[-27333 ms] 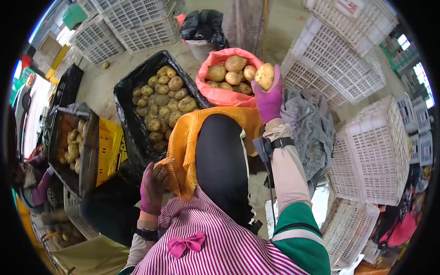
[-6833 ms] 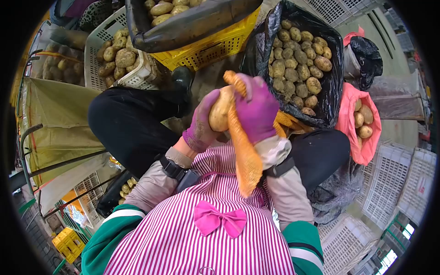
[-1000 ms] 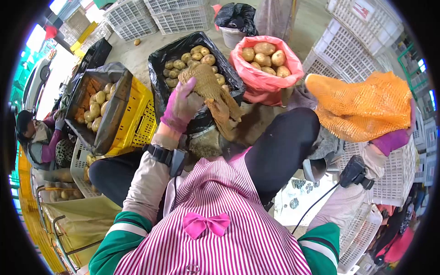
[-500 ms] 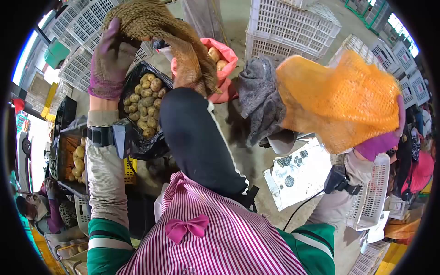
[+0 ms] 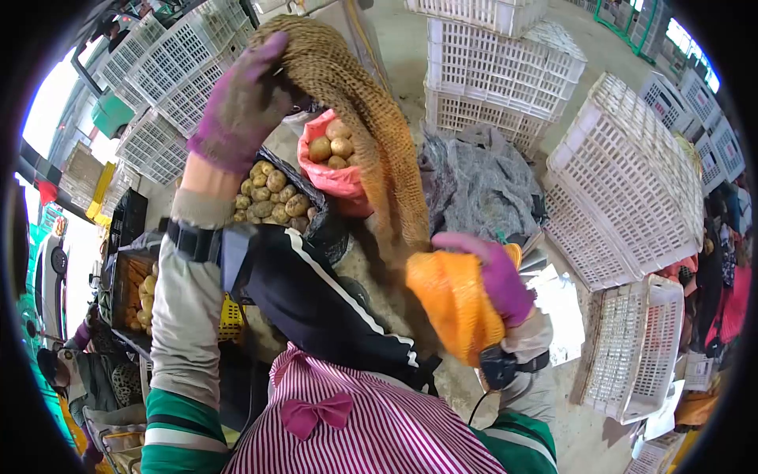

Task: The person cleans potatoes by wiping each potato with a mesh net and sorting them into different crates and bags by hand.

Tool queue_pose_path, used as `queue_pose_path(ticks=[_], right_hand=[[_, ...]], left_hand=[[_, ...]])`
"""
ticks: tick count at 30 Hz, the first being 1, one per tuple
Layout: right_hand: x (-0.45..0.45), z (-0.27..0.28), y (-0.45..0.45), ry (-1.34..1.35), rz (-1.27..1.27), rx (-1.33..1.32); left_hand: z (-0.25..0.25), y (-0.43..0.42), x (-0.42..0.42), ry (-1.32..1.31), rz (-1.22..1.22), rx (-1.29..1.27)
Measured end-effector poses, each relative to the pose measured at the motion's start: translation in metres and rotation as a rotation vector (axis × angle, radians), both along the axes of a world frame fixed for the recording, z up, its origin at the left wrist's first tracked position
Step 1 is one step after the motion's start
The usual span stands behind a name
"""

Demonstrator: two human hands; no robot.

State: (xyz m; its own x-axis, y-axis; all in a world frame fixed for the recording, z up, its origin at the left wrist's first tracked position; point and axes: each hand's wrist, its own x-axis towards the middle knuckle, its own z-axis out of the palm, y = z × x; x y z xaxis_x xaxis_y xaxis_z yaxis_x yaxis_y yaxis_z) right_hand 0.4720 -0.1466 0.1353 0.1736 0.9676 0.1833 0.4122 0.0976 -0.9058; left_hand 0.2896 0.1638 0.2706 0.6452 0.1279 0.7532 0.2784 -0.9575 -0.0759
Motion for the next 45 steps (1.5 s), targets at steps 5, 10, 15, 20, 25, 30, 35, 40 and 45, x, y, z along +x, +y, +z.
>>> queue_pose_path(ticks=[5,10,15,20,25,30,35,40,45], right_hand=[[-0.007,-0.052,0.003,0.423,0.173,-0.134],[-0.012,-0.074,-0.005,0.650,0.095,-0.240],[-0.015,-0.073,0.007,0.595,0.120,-0.199],[-0.010,-0.074,0.018,0.418,-0.153,-0.099],[0.015,-0.084,0.049,0.606,-0.365,0.027],[0.004,-0.037,0.105,0.799,-0.338,0.257],[-0.076,0.041,0.177,0.813,0.035,0.293],[-0.180,0.066,0.240,0.930,0.341,0.127],[-0.225,0.040,0.262,0.976,0.379,0.032]], left_hand=[[0.039,0.041,0.085,-0.156,0.010,0.128],[0.074,0.082,0.167,-0.386,-0.220,-0.342],[0.002,0.153,0.164,0.228,-0.292,-1.035],[-0.034,0.087,0.021,0.257,-0.250,-1.517],[-0.039,0.068,-0.185,0.041,0.099,-1.493],[-0.084,0.002,-0.307,-0.072,0.504,-1.538],[-0.147,-0.012,-0.348,-0.238,0.298,-1.704],[-0.191,-0.009,-0.348,-0.360,0.137,-1.772],[-0.198,-0.039,-0.310,-0.081,-0.075,-1.544]])
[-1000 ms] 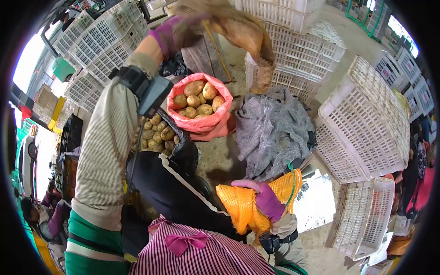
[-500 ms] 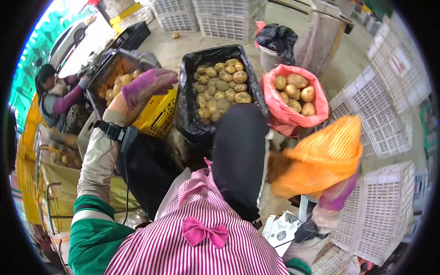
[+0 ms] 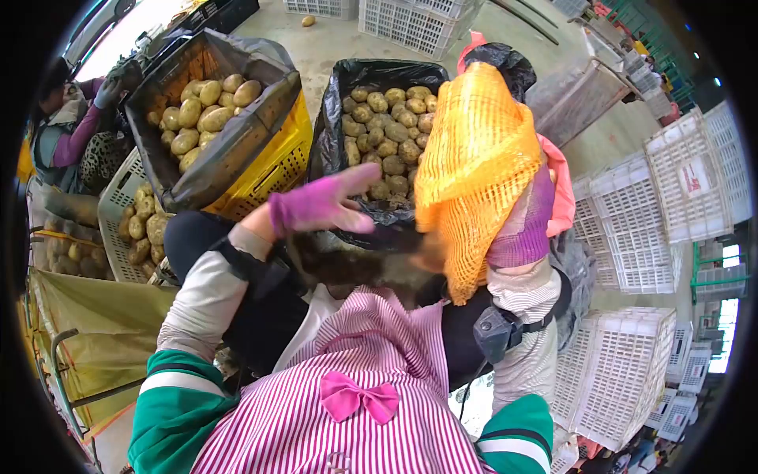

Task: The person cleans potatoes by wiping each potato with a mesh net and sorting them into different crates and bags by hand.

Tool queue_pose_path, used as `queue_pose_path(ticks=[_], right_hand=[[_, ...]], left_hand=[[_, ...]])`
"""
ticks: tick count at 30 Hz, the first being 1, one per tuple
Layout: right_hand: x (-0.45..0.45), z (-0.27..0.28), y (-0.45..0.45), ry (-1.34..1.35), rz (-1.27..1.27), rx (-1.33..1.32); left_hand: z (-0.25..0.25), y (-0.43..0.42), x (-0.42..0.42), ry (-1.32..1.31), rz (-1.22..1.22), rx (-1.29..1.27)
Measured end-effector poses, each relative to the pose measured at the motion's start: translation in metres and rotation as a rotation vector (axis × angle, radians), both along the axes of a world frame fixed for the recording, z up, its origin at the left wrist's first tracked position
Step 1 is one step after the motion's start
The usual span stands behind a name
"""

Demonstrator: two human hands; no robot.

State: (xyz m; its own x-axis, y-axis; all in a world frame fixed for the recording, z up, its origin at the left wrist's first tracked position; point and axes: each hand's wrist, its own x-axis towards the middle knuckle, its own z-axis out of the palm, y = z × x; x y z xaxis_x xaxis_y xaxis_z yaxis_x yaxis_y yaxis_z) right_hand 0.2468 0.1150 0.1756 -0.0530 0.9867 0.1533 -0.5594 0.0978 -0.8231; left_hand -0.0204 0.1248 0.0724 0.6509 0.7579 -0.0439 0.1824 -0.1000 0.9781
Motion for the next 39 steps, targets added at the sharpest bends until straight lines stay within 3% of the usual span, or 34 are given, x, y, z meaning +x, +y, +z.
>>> queue_pose_path(ticks=[2,4,5,6,8,10,11,13,15,16,17,19,20,21,22,23,25,26,27,29,30,31,32,33,35,36,38,39], right_hand=[[0.001,-0.017,0.008,-0.035,-0.108,0.031],[0.005,-0.019,0.009,-0.089,-0.223,0.069],[0.007,-0.014,0.005,-0.111,-0.264,0.072],[0.004,0.014,-0.005,-0.092,-0.080,0.097],[0.074,-0.010,0.005,-0.267,-0.350,0.035],[0.110,0.002,-0.016,-0.802,-0.656,0.345],[0.129,0.005,-0.026,-0.982,-0.770,0.439],[0.182,-0.014,-0.037,-1.202,-0.932,0.511],[0.225,-0.044,-0.045,-1.692,-0.835,0.454],[0.267,-0.071,-0.044,-2.024,-0.692,-0.005],[0.267,-0.072,-0.050,-2.026,-0.692,-0.015],[0.240,-0.074,-0.048,-2.187,-0.448,0.032],[0.207,-0.056,-0.047,-2.106,-0.411,0.119],[0.172,-0.041,-0.047,-1.896,-0.177,0.148],[0.138,-0.036,-0.046,-1.671,0.024,0.177],[0.100,-0.043,-0.051,-1.591,0.150,0.233],[0.043,-0.071,-0.055,-1.512,0.372,0.461],[0.028,-0.102,-0.063,-1.554,0.230,0.524],[0.029,-0.117,-0.058,-1.544,0.234,0.532],[0.042,-0.139,-0.048,-1.431,0.641,0.006],[0.059,-0.161,-0.047,-1.527,0.603,0.037],[0.080,-0.176,-0.044,-1.624,0.558,0.069],[0.100,-0.173,-0.039,-1.664,0.435,0.086],[0.117,-0.165,-0.032,-1.698,0.316,0.106],[0.142,-0.141,-0.016,-0.952,0.198,-0.041],[0.144,-0.144,-0.009,-0.942,0.203,-0.047],[0.147,-0.148,0.004,-1.981,0.616,0.077],[0.132,-0.140,0.006,-1.921,0.561,0.089]], left_hand=[[-0.026,-0.007,0.023,-0.010,-0.019,0.114],[-0.019,-0.020,0.042,-0.158,-0.021,-0.036],[-0.009,-0.025,0.043,-0.040,-0.013,-0.103],[-0.004,-0.025,0.044,-0.041,-0.026,-0.116],[-0.001,-0.017,0.047,0.128,-0.036,-0.189],[-0.003,-0.007,0.050,0.155,-0.059,-0.073],[-0.005,-0.003,0.053,0.188,-0.053,0.054],[-0.017,0.002,0.064,0.192,-0.069,0.071],[-0.021,0.006,0.077,0.353,-0.131,0.010],[-0.024,0.006,0.083,0.352,-0.144,0.008],[-0.027,0.006,0.088,0.311,-0.167,-0.075],[-0.041,0.019,0.092,0.285,-0.170,-0.161],[-0.056,0.025,0.091,0.222,-0.231,-0.040],[-0.066,0.022,0.089,0.162,-0.296,0.074],[-0.041,0.022,0.094,0.284,-0.260,-0.233],[-0.047,0.022,0.091,0.294,-0.253,-0.233],[-0.080,0.027,0.091,-0.174,-0.321,0.960],[-0.105,0.027,0.098,0.332,-0.517,0.935],[-0.106,0.019,0.100,0.576,-0.650,0.794],[-0.153,-0.003,0.100,0.648,-0.565,0.212],[-0.147,-0.011,0.099,0.651,-0.570,0.206],[-0.132,-0.014,0.098,0.691,-0.501,0.021],[-0.117,-0.011,0.097,0.728,-0.424,-0.159],[-0.108,-0.005,0.094,0.732,-0.422,-0.157],[-0.089,0.002,0.086,0.656,-0.292,0.112],[-0.069,0.016,0.084,0.673,-0.314,-0.172],[-0.068,0.036,0.072,0.604,-0.126,-0.102],[-0.079,0.053,0.060,0.604,-0.070,0.104]])
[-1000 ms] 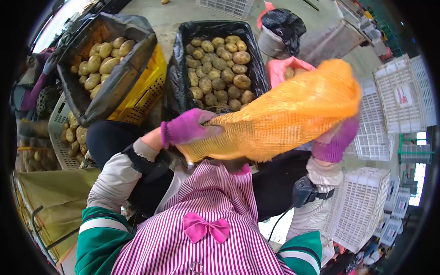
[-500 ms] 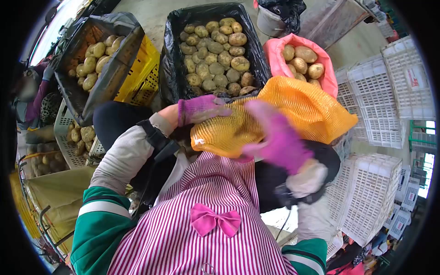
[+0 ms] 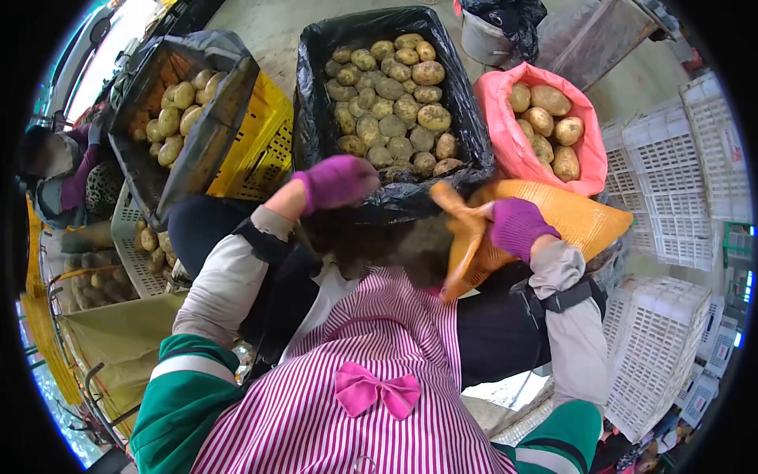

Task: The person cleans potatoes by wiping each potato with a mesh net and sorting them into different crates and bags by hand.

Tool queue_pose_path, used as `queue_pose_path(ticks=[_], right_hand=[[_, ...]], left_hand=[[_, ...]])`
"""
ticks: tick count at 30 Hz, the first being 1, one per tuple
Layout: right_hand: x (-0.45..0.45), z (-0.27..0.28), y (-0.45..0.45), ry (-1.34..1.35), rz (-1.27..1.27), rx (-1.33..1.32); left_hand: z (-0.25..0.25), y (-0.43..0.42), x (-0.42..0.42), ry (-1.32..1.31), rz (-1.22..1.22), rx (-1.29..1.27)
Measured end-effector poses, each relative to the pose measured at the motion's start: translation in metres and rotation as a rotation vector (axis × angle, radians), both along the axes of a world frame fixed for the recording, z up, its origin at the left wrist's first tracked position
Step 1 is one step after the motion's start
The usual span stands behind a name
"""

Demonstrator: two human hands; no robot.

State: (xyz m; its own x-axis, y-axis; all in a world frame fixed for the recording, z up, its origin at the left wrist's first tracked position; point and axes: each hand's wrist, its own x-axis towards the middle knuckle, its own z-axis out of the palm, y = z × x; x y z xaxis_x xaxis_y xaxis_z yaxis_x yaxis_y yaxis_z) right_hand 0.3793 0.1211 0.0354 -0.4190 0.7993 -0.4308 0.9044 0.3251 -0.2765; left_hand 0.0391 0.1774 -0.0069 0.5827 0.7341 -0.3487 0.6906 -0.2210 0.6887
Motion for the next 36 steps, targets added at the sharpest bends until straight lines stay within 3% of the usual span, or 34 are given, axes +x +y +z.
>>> queue_pose_path(ticks=[1,4,6,7,10,12,14,15,20,24,28,30,31,32,34,35,36], right_hand=[[-0.005,0.002,0.007,0.080,0.002,-0.046],[-0.026,0.017,0.013,0.194,-0.044,-0.189],[-0.041,0.012,0.010,0.237,-0.112,-0.270],[-0.045,0.002,0.008,0.170,0.010,-0.201],[-0.067,0.000,0.007,0.188,0.201,-0.232],[-0.080,0.007,0.002,0.303,0.253,-0.157],[-0.083,0.012,0.004,0.163,0.280,-0.166],[-0.079,0.014,0.003,0.172,0.266,-0.164],[-0.063,0.019,0.003,0.255,0.216,0.050],[-0.065,0.027,0.013,0.266,0.190,-0.018],[-0.068,0.019,0.028,0.289,0.189,-0.257],[-0.070,-0.010,0.026,-0.029,0.166,0.154],[-0.063,-0.010,0.028,0.139,0.151,0.205],[-0.067,0.004,0.031,0.134,0.160,0.210],[-0.080,0.039,0.038,0.513,0.064,-0.249],[-0.087,0.027,0.040,0.303,0.174,-0.061],[-0.090,0.022,0.039,0.310,0.203,-0.061]], left_hand=[[-0.006,0.018,-0.013,0.055,-0.017,0.256],[0.001,0.061,-0.031,0.077,0.265,0.216],[0.000,0.087,-0.030,0.095,0.229,0.165],[-0.009,0.102,-0.028,0.112,0.221,0.170],[-0.073,0.150,-0.021,0.345,0.022,0.153],[-0.140,0.177,-0.024,0.661,-0.434,0.045],[-0.181,0.188,-0.022,0.841,-0.860,-0.016],[-0.191,0.187,-0.019,0.890,-0.926,-0.076],[-0.208,0.176,-0.001,0.981,-0.781,-0.270],[-0.202,0.178,0.008,0.977,-0.729,-0.342],[-0.143,0.184,0.018,0.872,-0.631,-0.474],[-0.098,0.183,0.018,0.752,-0.409,-0.542],[-0.075,0.175,0.013,0.656,-0.209,-0.530],[-0.051,0.168,0.009,0.537,-0.022,-0.509],[-0.008,0.136,-0.008,-0.110,0.343,-0.739],[0.015,0.123,-0.017,-0.292,0.354,-0.840],[0.048,0.096,-0.022,-0.479,0.426,-0.837]])
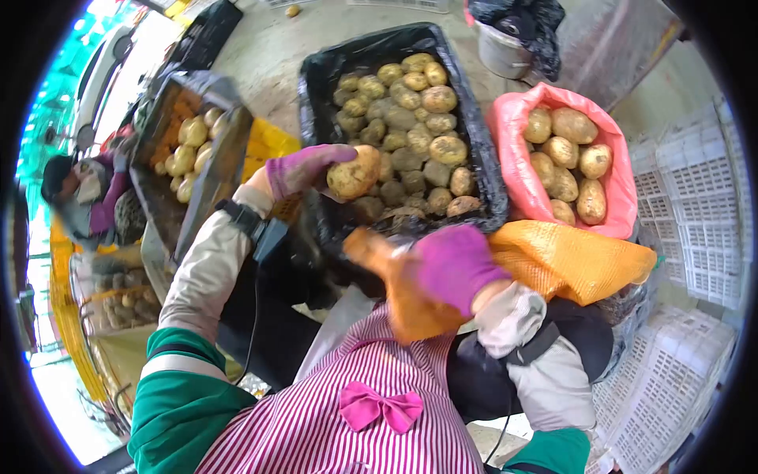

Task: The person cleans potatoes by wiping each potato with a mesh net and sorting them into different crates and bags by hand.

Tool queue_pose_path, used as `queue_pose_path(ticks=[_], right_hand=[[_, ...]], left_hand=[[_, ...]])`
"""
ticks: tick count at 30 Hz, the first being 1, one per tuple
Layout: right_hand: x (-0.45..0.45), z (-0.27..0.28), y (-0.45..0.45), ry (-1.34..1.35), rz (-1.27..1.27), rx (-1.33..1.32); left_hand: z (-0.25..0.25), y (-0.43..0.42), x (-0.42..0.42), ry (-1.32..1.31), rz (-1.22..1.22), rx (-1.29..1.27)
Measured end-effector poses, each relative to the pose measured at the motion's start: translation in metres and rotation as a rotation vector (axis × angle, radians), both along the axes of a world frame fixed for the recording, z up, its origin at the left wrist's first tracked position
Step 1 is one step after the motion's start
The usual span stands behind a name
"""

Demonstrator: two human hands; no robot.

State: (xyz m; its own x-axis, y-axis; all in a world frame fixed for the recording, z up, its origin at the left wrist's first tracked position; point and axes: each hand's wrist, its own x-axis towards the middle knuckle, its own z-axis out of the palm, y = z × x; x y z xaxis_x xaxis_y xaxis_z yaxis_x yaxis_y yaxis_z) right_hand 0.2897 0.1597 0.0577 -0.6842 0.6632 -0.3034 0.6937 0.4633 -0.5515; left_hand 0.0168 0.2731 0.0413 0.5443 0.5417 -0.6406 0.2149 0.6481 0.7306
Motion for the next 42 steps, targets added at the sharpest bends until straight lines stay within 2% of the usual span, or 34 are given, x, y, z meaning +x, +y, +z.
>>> queue_pose_path(ticks=[2,3,4,5,6,7,8,9,11,12,14,15,16,17,18,20,21,22,23,24,25,26,27,28,30,32,33,34,35,36,37,38,40,42], right_hand=[[-0.006,-0.002,0.001,0.046,-0.118,-0.040],[-0.015,0.015,0.005,-0.019,-0.129,-0.275],[-0.021,0.008,0.010,-0.028,-0.094,-0.263],[-0.022,-0.010,0.014,-0.124,-0.157,-0.111],[-0.028,-0.018,0.012,-0.213,-0.223,0.041],[-0.042,0.001,-0.013,0.327,-0.330,-0.164],[-0.047,-0.009,-0.016,0.307,-0.307,-0.159],[-0.045,-0.029,-0.020,0.240,-0.314,-0.090],[-0.069,-0.013,-0.025,-0.091,-0.323,-0.001],[-0.067,-0.035,-0.029,0.145,-0.239,-0.100],[-0.061,-0.049,-0.035,0.276,-0.240,-0.305],[-0.064,-0.053,-0.038,0.270,-0.246,-0.299],[-0.069,-0.055,-0.042,0.197,-0.242,-0.046],[-0.073,-0.056,-0.047,0.126,-0.240,0.205],[-0.072,-0.053,-0.049,0.128,-0.257,0.217],[-0.069,-0.048,-0.051,0.614,-0.516,-0.017],[-0.070,-0.022,-0.054,0.518,-0.670,-0.231],[-0.073,-0.017,-0.061,0.513,-0.676,-0.239],[-0.080,-0.014,-0.066,0.617,-0.679,0.005],[-0.086,-0.011,-0.072,0.710,-0.750,-0.055],[-0.093,-0.005,-0.078,0.809,-0.821,-0.112],[-0.108,0.002,-0.092,0.898,-0.745,-0.124],[-0.125,0.012,-0.108,0.986,-0.664,-0.143],[-0.133,0.007,-0.118,0.985,-0.520,-0.054],[-0.145,0.008,-0.118,0.663,-0.140,0.480],[-0.160,-0.001,-0.121,0.642,-0.229,0.695],[-0.168,-0.010,-0.113,0.579,-0.325,0.762],[-0.174,-0.023,-0.105,0.510,-0.428,0.825],[-0.176,-0.029,-0.098,0.526,-0.420,0.831],[-0.176,-0.033,-0.091,0.600,-0.580,0.612],[-0.177,-0.034,-0.081,0.672,-0.722,0.388],[-0.173,-0.036,-0.074,0.670,-0.715,0.385],[-0.167,-0.034,-0.053,0.540,-0.759,0.300],[-0.150,-0.050,-0.017,1.034,-1.058,-0.429]], left_hand=[[0.022,-0.044,-0.022,-0.225,0.191,0.033],[0.031,-0.064,-0.028,-0.351,0.244,0.007],[0.025,-0.088,-0.038,-0.319,0.309,0.121],[0.018,-0.111,-0.049,-0.277,0.373,0.236],[0.020,-0.133,-0.050,-0.480,0.472,0.093],[0.023,-0.160,-0.059,-0.703,0.577,-0.032],[0.025,-0.175,-0.056,-0.925,0.649,-0.177],[0.033,-0.188,-0.051,-0.899,0.801,-0.223],[0.027,-0.208,-0.053,-0.934,0.809,-0.255],[0.025,-0.210,-0.056,-0.946,0.795,-0.257],[0.020,-0.212,-0.061,-0.954,0.775,-0.270],[0.016,-0.213,-0.062,-0.954,0.769,-0.277],[0.014,-0.214,-0.062,-0.954,0.756,-0.283],[0.011,-0.215,-0.060,-0.805,0.757,-0.165],[0.009,-0.216,-0.057,-0.644,0.752,-0.058],[0.006,-0.217,-0.054,-0.817,0.781,-0.156],[0.003,-0.223,-0.051,-0.899,0.807,-0.221],[-0.001,-0.226,-0.049,-0.898,0.809,-0.232],[-0.005,-0.226,-0.047,-0.892,0.837,-0.219],[-0.009,-0.224,-0.044,-0.887,0.862,-0.205],[-0.009,-0.229,-0.033,-0.795,0.885,-0.014],[-0.009,-0.234,-0.022,-0.682,0.914,0.167],[-0.003,-0.231,-0.017,-0.854,0.929,-0.019],[0.003,-0.225,-0.016,-1.021,0.935,-0.187],[-0.023,-0.224,-0.019,-1.210,0.768,-0.228],[-0.027,-0.225,-0.017,-1.456,0.607,-0.327],[-0.030,-0.226,-0.006,-1.012,0.746,0.079],[-0.033,-0.228,0.009,-0.761,0.871,0.357],[-0.036,-0.230,0.024,-0.428,0.991,0.580],[-0.038,-0.225,0.027,-0.424,0.999,0.592],[-0.040,-0.217,0.025,-0.558,1.028,0.409],[-0.044,-0.215,0.028,-0.694,1.044,0.200],[-0.071,-0.211,0.025,-0.610,1.011,0.281],[-0.045,-0.223,0.022,-0.188,0.816,0.591]])
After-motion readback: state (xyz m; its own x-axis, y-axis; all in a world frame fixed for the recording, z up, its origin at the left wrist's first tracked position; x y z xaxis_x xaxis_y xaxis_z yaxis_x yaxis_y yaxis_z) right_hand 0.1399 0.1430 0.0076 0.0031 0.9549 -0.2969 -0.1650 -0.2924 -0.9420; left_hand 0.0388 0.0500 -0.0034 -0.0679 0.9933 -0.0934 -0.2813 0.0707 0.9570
